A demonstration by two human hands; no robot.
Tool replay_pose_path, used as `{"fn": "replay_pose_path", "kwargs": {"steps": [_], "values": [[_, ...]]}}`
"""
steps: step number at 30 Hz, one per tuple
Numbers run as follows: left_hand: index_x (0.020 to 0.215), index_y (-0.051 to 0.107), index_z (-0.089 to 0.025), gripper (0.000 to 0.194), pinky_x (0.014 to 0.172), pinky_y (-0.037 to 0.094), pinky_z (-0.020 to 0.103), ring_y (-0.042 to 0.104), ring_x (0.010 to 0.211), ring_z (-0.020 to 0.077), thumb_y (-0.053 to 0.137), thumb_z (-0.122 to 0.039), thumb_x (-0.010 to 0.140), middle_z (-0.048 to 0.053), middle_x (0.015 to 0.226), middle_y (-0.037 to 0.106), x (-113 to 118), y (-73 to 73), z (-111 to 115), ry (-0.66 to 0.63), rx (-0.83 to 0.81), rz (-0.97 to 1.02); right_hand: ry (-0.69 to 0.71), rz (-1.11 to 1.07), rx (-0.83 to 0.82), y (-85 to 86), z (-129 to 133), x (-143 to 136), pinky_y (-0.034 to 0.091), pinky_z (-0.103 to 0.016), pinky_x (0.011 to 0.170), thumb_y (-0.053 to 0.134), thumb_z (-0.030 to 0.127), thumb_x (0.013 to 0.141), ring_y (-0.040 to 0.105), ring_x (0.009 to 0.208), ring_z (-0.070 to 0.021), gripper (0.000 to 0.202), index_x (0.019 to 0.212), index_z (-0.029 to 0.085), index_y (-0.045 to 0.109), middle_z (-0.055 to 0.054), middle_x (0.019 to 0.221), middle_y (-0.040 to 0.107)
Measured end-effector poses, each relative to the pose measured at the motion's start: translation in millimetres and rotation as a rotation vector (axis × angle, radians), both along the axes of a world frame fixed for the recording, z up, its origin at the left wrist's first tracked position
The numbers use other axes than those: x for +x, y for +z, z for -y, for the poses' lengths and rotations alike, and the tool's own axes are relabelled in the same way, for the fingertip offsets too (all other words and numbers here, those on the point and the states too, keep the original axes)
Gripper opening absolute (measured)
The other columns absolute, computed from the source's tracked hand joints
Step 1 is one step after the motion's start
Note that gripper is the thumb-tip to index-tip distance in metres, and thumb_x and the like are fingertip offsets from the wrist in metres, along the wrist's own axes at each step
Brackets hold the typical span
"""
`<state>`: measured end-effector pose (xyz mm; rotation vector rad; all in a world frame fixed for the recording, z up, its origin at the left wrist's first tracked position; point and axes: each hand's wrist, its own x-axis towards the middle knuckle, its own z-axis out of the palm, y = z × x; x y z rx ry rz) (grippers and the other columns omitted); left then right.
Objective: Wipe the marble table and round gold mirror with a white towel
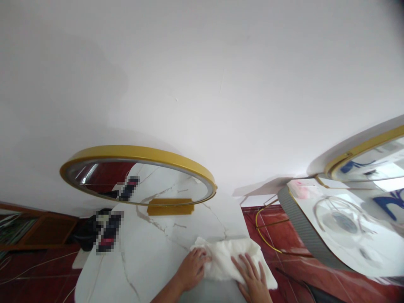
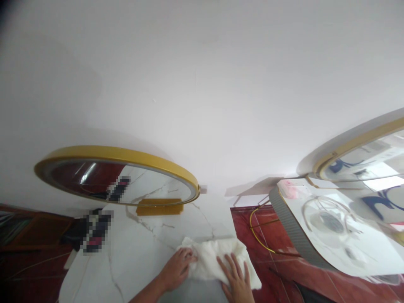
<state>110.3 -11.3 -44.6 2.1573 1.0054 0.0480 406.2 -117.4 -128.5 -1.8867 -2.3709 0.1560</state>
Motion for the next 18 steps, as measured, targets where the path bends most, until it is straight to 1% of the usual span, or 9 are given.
{"fn": "replay_pose_path", "kwargs": {"steps": [2,5,8,10,12,14,16,18], "values": [[0.129,0.045,-0.033,0.051,0.104,0.033,0.038,0.041,0.119,0.0198,0.041,-0.015,0.081,0.002,0.128,0.048,9.1,-4.5,-14.5,0.056,0.048,-0.021,-0.064,-0.015,-0.045,16.0,-29.2,-5.3,0.016,-0.058,0.105,0.039,0.047,0.086,0.030,0.132,-0.0283,0.058,0.140,0.045,0.018,0.003,0.145,0.034],[0.137,0.036,-0.032,0.056,0.109,0.028,0.040,0.032,0.129,0.0202,0.038,-0.017,0.083,0.001,0.140,0.039,19.8,-11.5,-42.0,0.133,0.106,-0.069,-0.170,-0.017,-0.087,32.9,-76.3,-13.6,0.016,-0.058,0.105,0.036,0.044,0.089,0.022,0.136,-0.0256,0.054,0.140,0.044,0.018,0.003,0.146,0.032],[0.141,0.029,-0.027,0.057,0.112,0.023,0.041,0.023,0.136,0.0212,0.038,-0.021,0.085,0.001,0.149,0.028,26.6,-15.8,-65.2,0.164,0.100,-0.116,-0.227,-0.009,-0.130,40.4,-116.9,-22.3,0.016,-0.059,0.105,0.034,0.040,0.090,0.018,0.137,-0.0236,0.052,0.140,0.043,0.020,0.003,0.146,0.031],[0.141,0.028,-0.024,0.058,0.113,0.021,0.040,0.021,0.137,0.0219,0.038,-0.024,0.085,0.002,0.150,0.024,29.1,-16.2,-71.7,0.169,0.087,-0.140,-0.258,-0.009,-0.151,43.0,-134.9,-28.7,0.018,-0.059,0.104,0.033,0.037,0.091,0.018,0.137,-0.0232,0.051,0.140,0.042,0.021,0.003,0.146,0.032],[0.142,0.028,-0.023,0.058,0.113,0.020,0.039,0.020,0.137,0.0227,0.039,-0.025,0.085,0.003,0.151,0.023,29.8,-14.5,-68.8,0.175,0.081,-0.156,-0.285,-0.012,-0.155,45.2,-142.6,-35.1,0.019,-0.061,0.103,0.032,0.034,0.091,0.019,0.137,-0.0241,0.050,0.140,0.041,0.023,0.001,0.145,0.033],[0.142,0.028,-0.022,0.058,0.112,0.020,0.039,0.020,0.137,0.0241,0.039,-0.026,0.085,0.004,0.152,0.021,28.4,-11.2,-56.8,0.187,0.075,-0.174,-0.293,-0.016,-0.146,46.8,-138.6,-39.8,0.019,-0.061,0.103,0.032,0.032,0.091,0.020,0.137,-0.0246,0.050,0.140,0.040,0.025,0.000,0.145,0.034],[0.142,0.028,-0.023,0.059,0.111,0.021,0.042,0.022,0.136,0.0265,0.041,-0.029,0.084,0.005,0.151,0.023,24.7,-8.0,-37.4,0.202,0.061,-0.201,-0.258,-0.030,-0.116,46.4,-122.7,-40.9,0.016,-0.060,0.104,0.033,0.033,0.090,0.021,0.136,-0.0243,0.051,0.140,0.039,0.025,0.001,0.144,0.035],[0.139,0.033,-0.026,0.058,0.109,0.023,0.044,0.026,0.133,0.0282,0.046,-0.032,0.082,0.006,0.148,0.029,18.7,-6.1,-13.1,0.210,0.034,-0.228,-0.175,-0.053,-0.059,42.7,-96.1,-37.4,0.013,-0.058,0.106,0.035,0.035,0.089,0.023,0.136,-0.0243,0.052,0.140,0.040,0.024,0.001,0.144,0.036]]}}
